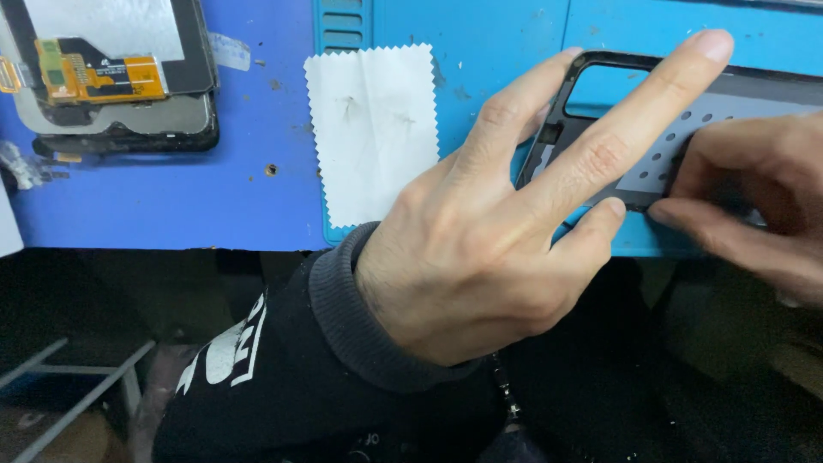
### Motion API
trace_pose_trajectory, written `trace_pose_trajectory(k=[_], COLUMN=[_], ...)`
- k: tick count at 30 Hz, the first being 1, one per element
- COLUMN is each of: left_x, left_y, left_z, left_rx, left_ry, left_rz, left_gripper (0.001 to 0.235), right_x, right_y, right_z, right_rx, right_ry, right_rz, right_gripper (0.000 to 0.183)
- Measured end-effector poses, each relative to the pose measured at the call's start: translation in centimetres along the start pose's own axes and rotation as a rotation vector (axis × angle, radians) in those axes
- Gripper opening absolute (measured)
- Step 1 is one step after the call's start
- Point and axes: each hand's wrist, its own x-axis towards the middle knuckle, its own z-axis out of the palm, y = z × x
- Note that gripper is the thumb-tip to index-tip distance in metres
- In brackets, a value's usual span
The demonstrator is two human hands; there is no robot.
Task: Disassembling a smartphone by peeling off the back cover and removing internal plastic frame pieces.
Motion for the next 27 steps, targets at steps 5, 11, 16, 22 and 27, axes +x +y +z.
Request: trace_pose_trajectory(k=[5, 11, 16, 22, 27], left_x=[0.0, -0.1, 0.0, 0.2, 0.0], left_y=[0.1, 0.2, 0.3, 0.4, 0.4], left_z=[0.3, 0.1, 0.2, 0.3, 0.3], left_rx=[0.006, 0.015, 0.029, 0.046, 0.058], left_ry=[0.002, 0.004, 0.005, 0.003, 0.000], left_rz=[0.001, 0.000, -0.001, 0.001, 0.000], left_gripper=[0.009, 0.009, 0.010, 0.010, 0.011], right_x=[-0.1, 0.1, 0.2, 0.2, 0.0], right_y=[-0.1, -1.4, -1.8, -2.5, -1.9], right_z=[0.3, -0.2, -0.2, -0.3, 0.0], right_rx=[-0.029, -0.162, -0.351, -0.323, -0.204], right_ry=[0.002, -0.029, -0.040, -0.047, 0.040], right_rz=[0.027, 0.069, 0.149, 0.176, 0.051], right_gripper=[0.015, 0.020, 0.017, 0.015, 0.020])
